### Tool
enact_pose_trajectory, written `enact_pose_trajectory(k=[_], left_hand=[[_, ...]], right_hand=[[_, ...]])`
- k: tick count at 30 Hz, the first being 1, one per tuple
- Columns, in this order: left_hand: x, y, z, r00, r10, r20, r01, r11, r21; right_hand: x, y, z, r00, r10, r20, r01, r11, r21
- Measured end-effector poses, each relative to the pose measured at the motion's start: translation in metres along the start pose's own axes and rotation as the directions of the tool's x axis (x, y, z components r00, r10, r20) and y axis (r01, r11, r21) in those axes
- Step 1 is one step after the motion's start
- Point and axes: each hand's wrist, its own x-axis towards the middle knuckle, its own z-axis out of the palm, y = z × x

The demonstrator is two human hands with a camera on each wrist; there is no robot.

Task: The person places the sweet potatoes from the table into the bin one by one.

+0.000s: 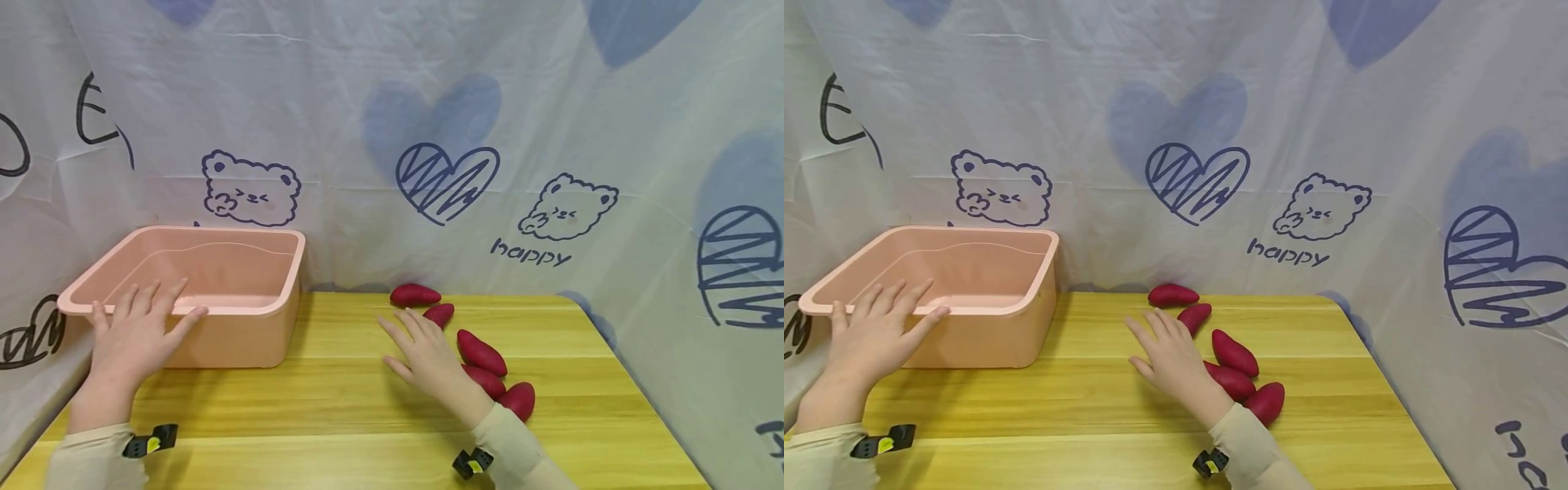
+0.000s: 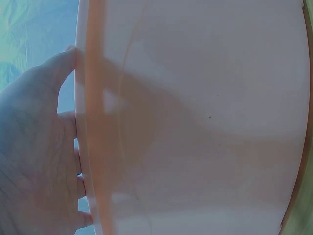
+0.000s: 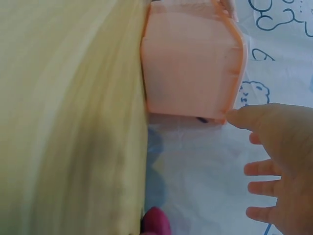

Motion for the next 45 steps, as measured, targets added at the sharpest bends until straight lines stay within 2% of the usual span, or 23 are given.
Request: enact_pose_trajectory(k=[5,12,23,31,38,45], left_hand=[[0.000,0.000,0.000,1.000,0.000,-0.002,0.000,1.000,0.000],[0.000,-0.001,0.001,1.000,-0.001,-0.002,0.001,1.000,0.000],[0.000,-0.001,0.001,1.000,0.000,0.000,0.000,1.000,0.006],[0.000,-0.001,0.001,1.000,0.004,-0.007,-0.004,1.000,0.005],[0.000,-0.001,0.000,1.000,0.003,-0.004,-0.003,1.000,0.009],[0.000,-0.001,0.000,1.000,0.003,0.000,-0.003,1.000,0.008]], right_hand=[[-0.019,0.008,0.002,0.999,0.026,0.045,-0.025,0.999,-0.024],[-0.040,0.016,-0.002,0.983,0.119,0.137,-0.118,0.993,-0.013],[-0.068,0.031,-0.006,0.965,0.177,0.193,-0.174,0.984,-0.031],[-0.079,0.036,-0.007,0.953,0.204,0.225,-0.203,0.979,-0.029],[-0.083,0.039,-0.009,0.912,0.259,0.317,-0.257,0.965,-0.051],[-0.086,0.039,-0.007,0.898,0.261,0.354,-0.259,0.964,-0.056]])
